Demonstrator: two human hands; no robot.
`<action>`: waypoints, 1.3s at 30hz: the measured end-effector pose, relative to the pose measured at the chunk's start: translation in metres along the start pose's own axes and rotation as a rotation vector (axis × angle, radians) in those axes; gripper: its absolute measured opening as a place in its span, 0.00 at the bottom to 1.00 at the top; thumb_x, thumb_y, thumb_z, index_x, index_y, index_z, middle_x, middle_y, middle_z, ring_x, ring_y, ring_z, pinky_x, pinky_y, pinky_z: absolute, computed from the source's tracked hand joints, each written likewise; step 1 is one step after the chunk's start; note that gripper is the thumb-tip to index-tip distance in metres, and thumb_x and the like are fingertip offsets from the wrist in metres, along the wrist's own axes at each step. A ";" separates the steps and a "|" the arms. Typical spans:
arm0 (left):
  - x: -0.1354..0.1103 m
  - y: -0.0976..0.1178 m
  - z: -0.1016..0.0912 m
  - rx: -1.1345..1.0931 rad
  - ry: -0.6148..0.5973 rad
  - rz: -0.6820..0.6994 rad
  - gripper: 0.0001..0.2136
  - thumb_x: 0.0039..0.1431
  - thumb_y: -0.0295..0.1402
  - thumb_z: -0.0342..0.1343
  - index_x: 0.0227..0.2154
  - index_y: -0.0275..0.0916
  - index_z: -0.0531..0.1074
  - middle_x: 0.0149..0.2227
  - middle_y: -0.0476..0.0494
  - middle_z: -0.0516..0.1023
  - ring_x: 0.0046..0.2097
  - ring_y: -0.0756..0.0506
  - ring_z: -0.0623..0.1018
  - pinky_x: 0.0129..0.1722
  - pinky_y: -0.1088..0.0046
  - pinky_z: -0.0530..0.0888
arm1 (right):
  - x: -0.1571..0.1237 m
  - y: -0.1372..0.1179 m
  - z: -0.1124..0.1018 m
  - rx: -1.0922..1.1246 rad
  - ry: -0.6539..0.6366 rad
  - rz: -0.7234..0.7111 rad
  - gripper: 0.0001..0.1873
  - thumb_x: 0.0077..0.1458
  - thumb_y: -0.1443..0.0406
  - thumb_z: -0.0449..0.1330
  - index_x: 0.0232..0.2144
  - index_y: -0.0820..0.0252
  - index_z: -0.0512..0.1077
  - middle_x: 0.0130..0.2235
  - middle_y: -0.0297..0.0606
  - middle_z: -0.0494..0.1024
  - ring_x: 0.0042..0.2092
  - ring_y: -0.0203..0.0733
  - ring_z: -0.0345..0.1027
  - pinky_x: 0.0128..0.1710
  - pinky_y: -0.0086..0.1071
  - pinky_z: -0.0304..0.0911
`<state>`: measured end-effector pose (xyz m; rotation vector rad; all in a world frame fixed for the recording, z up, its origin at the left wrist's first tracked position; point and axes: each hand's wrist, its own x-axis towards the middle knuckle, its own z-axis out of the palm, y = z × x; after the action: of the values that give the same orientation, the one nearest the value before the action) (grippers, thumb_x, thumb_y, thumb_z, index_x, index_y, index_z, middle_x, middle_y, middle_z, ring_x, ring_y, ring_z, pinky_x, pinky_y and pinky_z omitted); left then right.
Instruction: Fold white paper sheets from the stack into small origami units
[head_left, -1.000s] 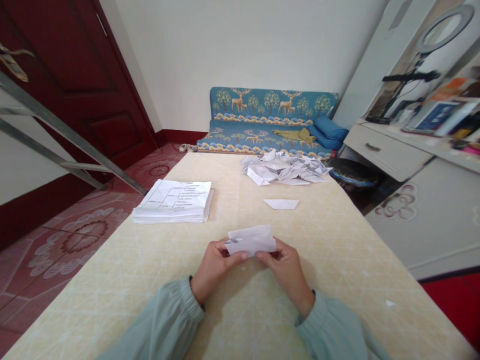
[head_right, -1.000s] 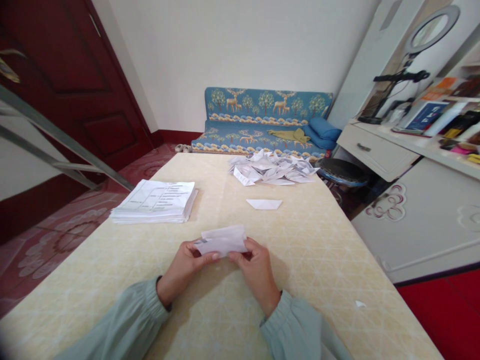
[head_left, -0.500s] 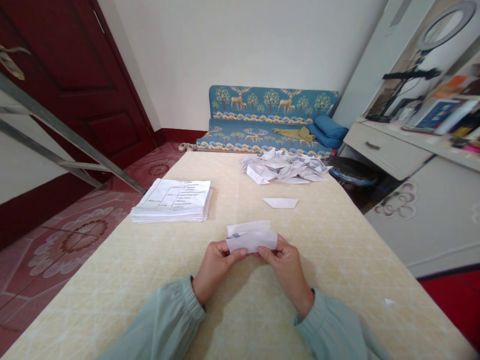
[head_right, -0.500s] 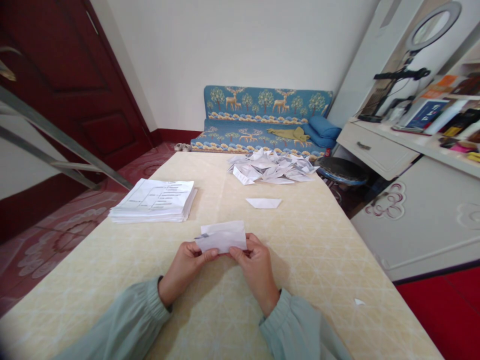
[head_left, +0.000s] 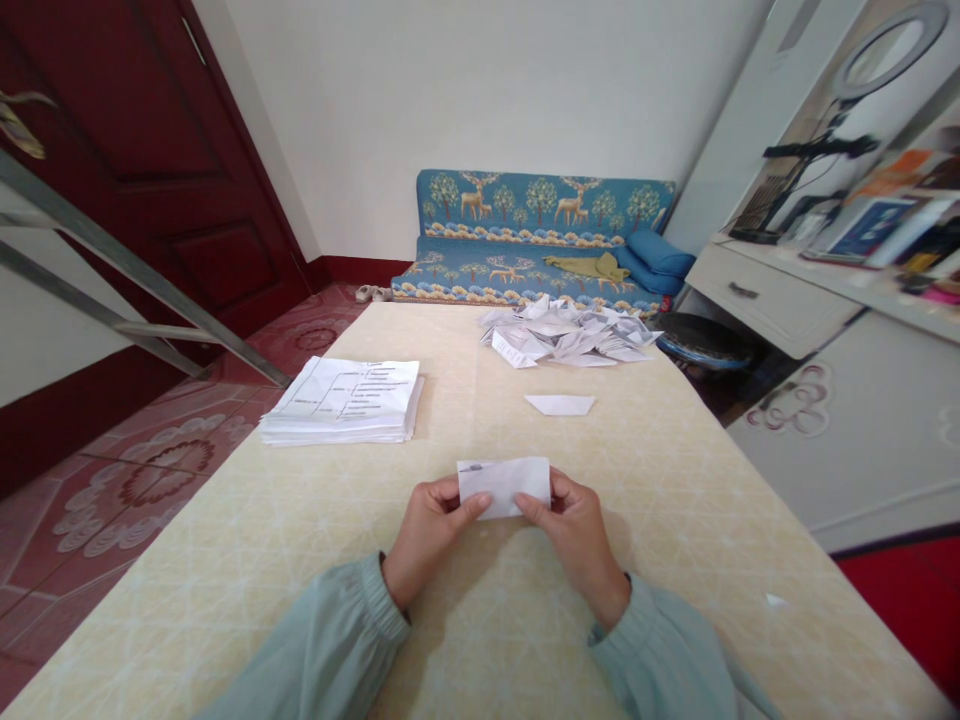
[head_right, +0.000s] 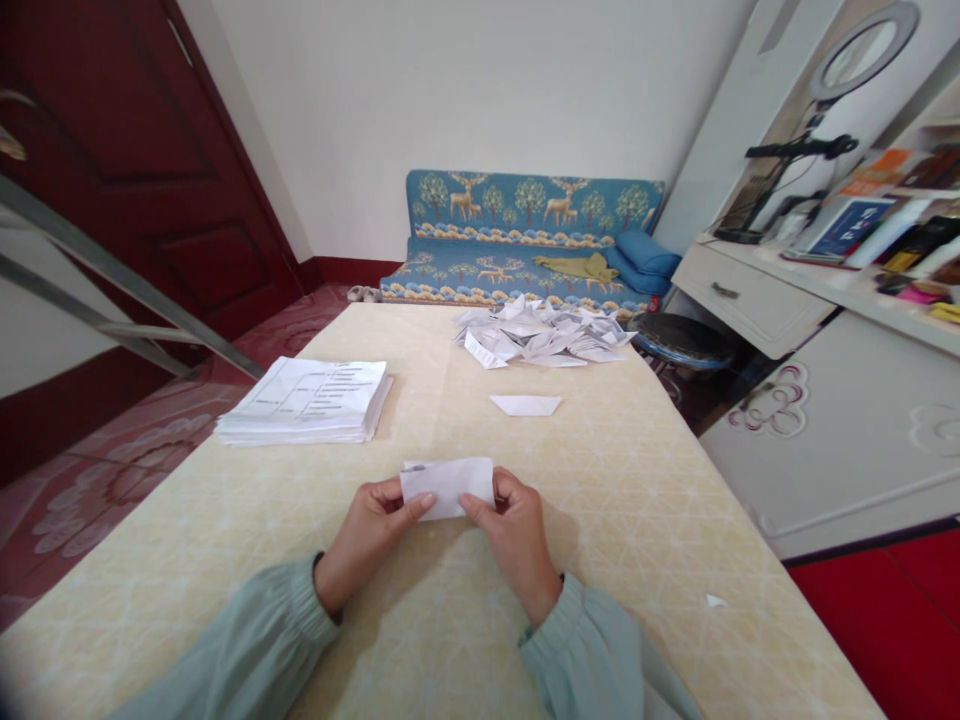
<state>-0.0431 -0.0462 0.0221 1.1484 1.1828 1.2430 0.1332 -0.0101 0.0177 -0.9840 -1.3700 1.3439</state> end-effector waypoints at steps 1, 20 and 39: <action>0.000 0.001 -0.001 -0.021 0.009 0.021 0.11 0.50 0.35 0.61 0.33 0.33 0.79 0.35 0.42 0.81 0.34 0.46 0.76 0.34 0.74 0.71 | 0.000 0.001 0.000 -0.007 -0.001 0.003 0.13 0.44 0.62 0.66 0.34 0.62 0.76 0.32 0.38 0.77 0.32 0.41 0.68 0.32 0.32 0.64; -0.001 0.002 -0.001 -0.251 -0.004 -0.195 0.17 0.50 0.42 0.60 0.38 0.36 0.78 0.39 0.41 0.79 0.40 0.43 0.77 0.36 0.69 0.76 | 0.002 -0.002 -0.005 0.076 0.007 -0.029 0.08 0.49 0.60 0.63 0.26 0.60 0.74 0.27 0.33 0.73 0.31 0.37 0.62 0.32 0.29 0.57; 0.000 -0.001 -0.003 0.088 0.068 0.097 0.11 0.50 0.37 0.60 0.21 0.34 0.77 0.28 0.44 0.77 0.31 0.48 0.73 0.31 0.77 0.68 | 0.004 0.001 -0.004 0.190 0.155 -0.005 0.18 0.40 0.63 0.68 0.16 0.59 0.60 0.23 0.29 0.66 0.27 0.34 0.59 0.27 0.27 0.55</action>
<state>-0.0457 -0.0465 0.0213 1.2496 1.2551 1.3231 0.1361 -0.0048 0.0170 -0.9348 -1.1068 1.3381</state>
